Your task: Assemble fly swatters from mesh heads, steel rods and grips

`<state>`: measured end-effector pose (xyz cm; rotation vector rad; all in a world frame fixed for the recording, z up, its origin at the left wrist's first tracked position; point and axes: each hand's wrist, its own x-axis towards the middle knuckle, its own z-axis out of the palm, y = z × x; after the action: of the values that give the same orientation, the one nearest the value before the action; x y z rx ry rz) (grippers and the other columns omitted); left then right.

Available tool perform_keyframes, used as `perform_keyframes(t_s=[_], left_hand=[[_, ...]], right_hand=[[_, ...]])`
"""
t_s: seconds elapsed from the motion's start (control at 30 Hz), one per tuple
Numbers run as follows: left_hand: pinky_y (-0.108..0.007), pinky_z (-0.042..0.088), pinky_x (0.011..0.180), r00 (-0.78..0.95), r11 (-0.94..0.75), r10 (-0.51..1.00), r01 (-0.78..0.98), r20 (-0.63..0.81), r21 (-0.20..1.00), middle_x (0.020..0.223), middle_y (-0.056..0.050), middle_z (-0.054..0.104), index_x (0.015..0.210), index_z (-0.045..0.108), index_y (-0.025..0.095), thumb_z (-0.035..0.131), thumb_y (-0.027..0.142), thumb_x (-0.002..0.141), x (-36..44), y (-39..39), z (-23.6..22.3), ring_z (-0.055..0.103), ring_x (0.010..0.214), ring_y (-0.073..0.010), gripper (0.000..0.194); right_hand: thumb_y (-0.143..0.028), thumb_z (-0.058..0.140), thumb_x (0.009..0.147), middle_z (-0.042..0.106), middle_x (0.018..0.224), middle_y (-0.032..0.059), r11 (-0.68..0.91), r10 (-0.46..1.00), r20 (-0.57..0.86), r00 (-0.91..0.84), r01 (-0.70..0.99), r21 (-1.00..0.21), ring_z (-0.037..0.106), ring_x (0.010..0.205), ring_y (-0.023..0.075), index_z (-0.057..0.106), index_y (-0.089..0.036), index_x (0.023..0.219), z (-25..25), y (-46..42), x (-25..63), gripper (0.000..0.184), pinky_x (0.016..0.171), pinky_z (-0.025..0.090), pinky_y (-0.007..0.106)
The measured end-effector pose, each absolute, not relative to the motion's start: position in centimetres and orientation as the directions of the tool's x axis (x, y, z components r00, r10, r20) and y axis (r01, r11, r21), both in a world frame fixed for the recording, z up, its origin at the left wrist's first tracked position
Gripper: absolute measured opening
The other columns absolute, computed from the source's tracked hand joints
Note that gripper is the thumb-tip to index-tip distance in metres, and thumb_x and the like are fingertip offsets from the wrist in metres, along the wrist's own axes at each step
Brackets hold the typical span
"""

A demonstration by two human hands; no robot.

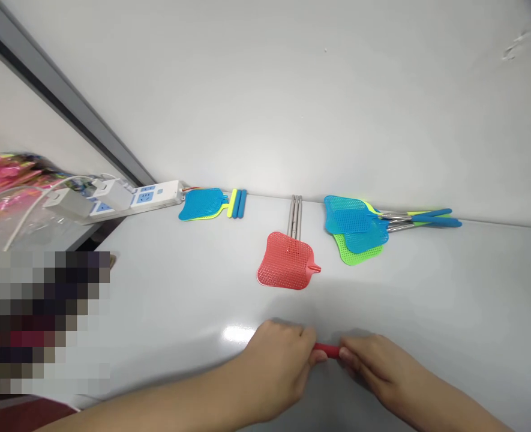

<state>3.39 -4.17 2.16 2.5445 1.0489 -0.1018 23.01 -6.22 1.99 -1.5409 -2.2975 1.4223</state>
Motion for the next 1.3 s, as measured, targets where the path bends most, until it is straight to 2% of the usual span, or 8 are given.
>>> perform_keyframes(t_s=[0.2, 0.37, 0.47, 0.57, 0.67, 0.73, 1.07, 1.3], left_hand=[[-0.028, 0.020, 0.043, 0.706, -0.615, 0.666, 0.702, -0.242, 0.358, 0.063, 0.000, 0.059, 0.069, 0.048, 0.018, 0.030, 0.029, 0.090, 3.3, -3.6, 2.7, 0.055, 0.052, -0.0164, 0.029], [-0.029, 0.019, 0.041, 0.706, -0.630, 0.666, 0.705, -0.242, 0.324, 0.062, -0.001, 0.059, 0.069, 0.048, 0.018, 0.030, 0.030, 0.090, 3.5, -3.2, 2.8, 0.056, 0.051, -0.0169, 0.030], [-0.029, 0.021, 0.041, 0.746, -0.688, 0.639, 0.663, -0.186, 0.294, 0.062, 0.000, 0.059, 0.069, 0.046, 0.017, 0.034, 0.030, 0.089, 3.5, -2.7, 2.8, 0.056, 0.052, -0.0171, 0.027], [-0.029, 0.026, 0.043, 0.800, -0.767, 0.592, 0.596, -0.096, 0.237, 0.066, 0.000, 0.058, 0.071, 0.045, 0.017, 0.039, 0.032, 0.088, 3.0, -2.2, 2.8, 0.055, 0.055, -0.0162, 0.024], [-0.029, 0.029, 0.045, 0.853, -0.837, 0.522, 0.515, -0.016, 0.184, 0.065, 0.001, 0.056, 0.070, 0.045, 0.017, 0.037, 0.034, 0.090, 2.3, -1.8, 3.0, 0.052, 0.055, -0.0148, 0.027], [-0.028, 0.030, 0.046, 0.877, -0.868, 0.480, 0.470, 0.029, 0.157, 0.064, 0.001, 0.055, 0.070, 0.046, 0.017, 0.035, 0.036, 0.090, 1.9, -1.8, 3.1, 0.051, 0.056, -0.0146, 0.030], [-0.027, 0.029, 0.048, 0.879, -0.877, 0.473, 0.462, 0.063, 0.134, 0.062, 0.001, 0.054, 0.069, 0.047, 0.017, 0.036, 0.037, 0.090, 1.4, -2.1, 3.2, 0.049, 0.055, -0.0131, 0.031], [-0.027, 0.030, 0.049, 0.875, -0.870, 0.483, 0.477, 0.021, 0.124, 0.064, 0.001, 0.054, 0.071, 0.047, 0.017, 0.033, 0.037, 0.091, 1.3, -2.0, 3.3, 0.049, 0.054, -0.0139, 0.031]], right_hand=[[-0.035, 0.021, 0.093, 0.052, 0.067, 0.0010, 0.122, 0.742, -0.413, -0.529, 0.711, -0.692, 0.045, 0.062, 0.0140, 0.045, -0.019, 0.069, 1.6, -5.7, 22.9, 0.037, 0.057, 0.033, 0.026], [-0.036, 0.023, 0.092, 0.052, 0.070, 0.0010, 0.042, 0.749, -0.401, -0.527, 0.642, -0.765, 0.047, 0.066, 0.0140, 0.048, -0.019, 0.070, 2.1, -5.2, 22.8, 0.037, 0.062, 0.036, 0.026], [-0.042, 0.026, 0.091, 0.050, 0.071, 0.0010, -0.103, 0.715, -0.470, -0.518, 0.587, -0.803, 0.046, 0.068, 0.0134, 0.053, -0.018, 0.073, 2.4, -4.8, 22.9, 0.040, 0.063, 0.037, 0.025], [-0.050, 0.033, 0.087, 0.043, 0.066, -0.0014, -0.331, 0.622, -0.571, -0.536, 0.480, -0.812, 0.038, 0.057, 0.0095, 0.054, -0.016, 0.080, 2.1, -4.6, 23.1, 0.041, 0.051, 0.031, 0.021], [-0.053, 0.038, 0.084, 0.038, 0.063, -0.0037, -0.533, 0.514, -0.612, -0.601, 0.336, -0.777, 0.032, 0.052, 0.0067, 0.052, -0.015, 0.085, 1.6, -4.8, 23.5, 0.040, 0.046, 0.026, 0.018], [-0.052, 0.039, 0.084, 0.038, 0.063, -0.0041, -0.585, 0.470, -0.617, -0.631, 0.301, -0.753, 0.032, 0.051, 0.0062, 0.052, -0.015, 0.089, 1.6, -5.0, 23.7, 0.039, 0.047, 0.027, 0.017], [-0.054, 0.041, 0.082, 0.038, 0.059, -0.0049, -0.607, 0.410, -0.645, -0.645, 0.335, -0.720, 0.031, 0.044, 0.0040, 0.055, -0.014, 0.083, 2.3, -5.0, 24.2, 0.042, 0.044, 0.027, 0.017], [-0.052, 0.041, 0.084, 0.038, 0.063, -0.0035, -0.586, 0.433, -0.651, -0.624, 0.354, -0.729, 0.034, 0.052, 0.0066, 0.055, -0.015, 0.086, 2.3, -5.3, 24.7, 0.040, 0.049, 0.029, 0.018]])
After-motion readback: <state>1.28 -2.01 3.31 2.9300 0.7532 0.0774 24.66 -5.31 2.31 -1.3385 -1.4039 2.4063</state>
